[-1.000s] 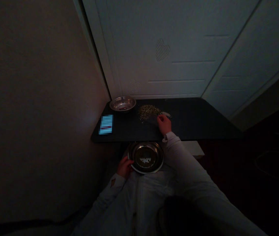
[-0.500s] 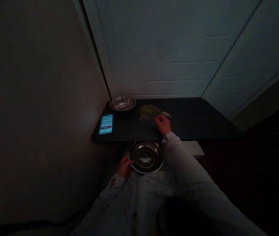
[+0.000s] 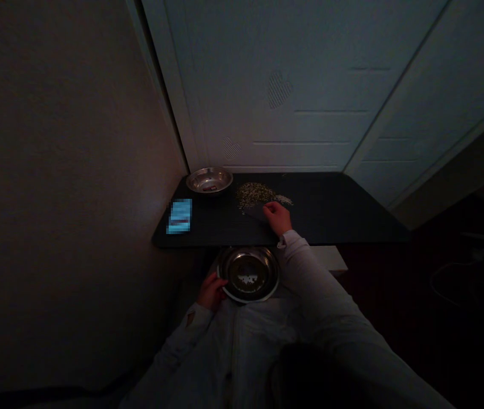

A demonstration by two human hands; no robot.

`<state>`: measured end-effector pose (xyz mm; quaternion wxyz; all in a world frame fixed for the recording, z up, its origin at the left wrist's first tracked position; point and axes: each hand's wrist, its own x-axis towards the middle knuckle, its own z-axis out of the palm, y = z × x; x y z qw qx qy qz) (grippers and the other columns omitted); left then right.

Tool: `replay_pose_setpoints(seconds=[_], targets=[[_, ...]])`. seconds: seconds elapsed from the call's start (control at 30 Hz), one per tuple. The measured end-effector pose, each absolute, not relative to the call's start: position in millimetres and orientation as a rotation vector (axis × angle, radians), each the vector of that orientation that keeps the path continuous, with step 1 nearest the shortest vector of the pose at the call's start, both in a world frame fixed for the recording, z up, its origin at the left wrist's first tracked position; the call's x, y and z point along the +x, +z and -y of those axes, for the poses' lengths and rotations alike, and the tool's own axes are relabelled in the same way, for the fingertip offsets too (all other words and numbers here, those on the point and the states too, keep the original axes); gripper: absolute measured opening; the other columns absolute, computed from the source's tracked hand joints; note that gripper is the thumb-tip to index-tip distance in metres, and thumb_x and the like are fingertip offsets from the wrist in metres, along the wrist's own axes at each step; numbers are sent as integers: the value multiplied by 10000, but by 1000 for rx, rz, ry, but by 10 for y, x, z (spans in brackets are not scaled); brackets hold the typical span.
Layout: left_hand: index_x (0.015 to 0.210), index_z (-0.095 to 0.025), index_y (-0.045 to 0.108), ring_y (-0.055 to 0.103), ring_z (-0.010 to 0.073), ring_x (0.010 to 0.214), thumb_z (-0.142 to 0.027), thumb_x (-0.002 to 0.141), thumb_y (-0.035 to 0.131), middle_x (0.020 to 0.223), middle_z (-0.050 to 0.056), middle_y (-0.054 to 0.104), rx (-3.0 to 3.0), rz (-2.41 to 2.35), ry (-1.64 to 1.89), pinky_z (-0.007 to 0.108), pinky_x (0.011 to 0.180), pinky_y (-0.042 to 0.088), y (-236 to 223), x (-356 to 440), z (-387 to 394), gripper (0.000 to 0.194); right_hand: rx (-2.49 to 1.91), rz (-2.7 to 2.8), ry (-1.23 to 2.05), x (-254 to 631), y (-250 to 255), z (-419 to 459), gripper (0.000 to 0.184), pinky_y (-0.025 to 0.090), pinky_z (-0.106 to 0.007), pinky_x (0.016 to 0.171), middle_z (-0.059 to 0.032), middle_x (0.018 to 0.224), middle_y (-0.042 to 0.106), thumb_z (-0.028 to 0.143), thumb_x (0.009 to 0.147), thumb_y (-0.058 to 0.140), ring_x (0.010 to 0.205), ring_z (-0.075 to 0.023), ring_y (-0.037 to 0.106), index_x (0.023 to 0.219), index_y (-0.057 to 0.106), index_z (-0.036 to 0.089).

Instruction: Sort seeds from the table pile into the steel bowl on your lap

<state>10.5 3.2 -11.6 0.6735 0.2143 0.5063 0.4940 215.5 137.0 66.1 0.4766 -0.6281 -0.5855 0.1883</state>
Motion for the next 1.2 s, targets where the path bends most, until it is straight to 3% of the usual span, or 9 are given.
replay_pose_setpoints(seconds=[0.43,0.93,1.2], targets=[[647,-153,569,391,58,351,-109,447,586,412,-62,482,456,-1125,1112,193,347,205,-107,114,-35,205,-1494,1418,487,2169,644,-1384,282,373,-227,551,-4,609,548,366,656,436,553,-107,484,774,571,147],[700,-165,577,446,89,421,-124,445,598,457,-53,495,445,-1155,1088,215,414,282,-79,110,-24,259,-1465,1426,653,2165,609,-1366,208,369,-214,469,35,541,509,338,609,454,469,-87,451,695,532,166],[693,-157,578,430,78,394,-129,437,601,464,-48,512,454,-1154,1096,207,387,245,-117,100,-34,258,-1530,1359,576,2155,666,-1323,160,362,-208,457,39,511,500,312,599,450,458,-87,455,648,503,169]])
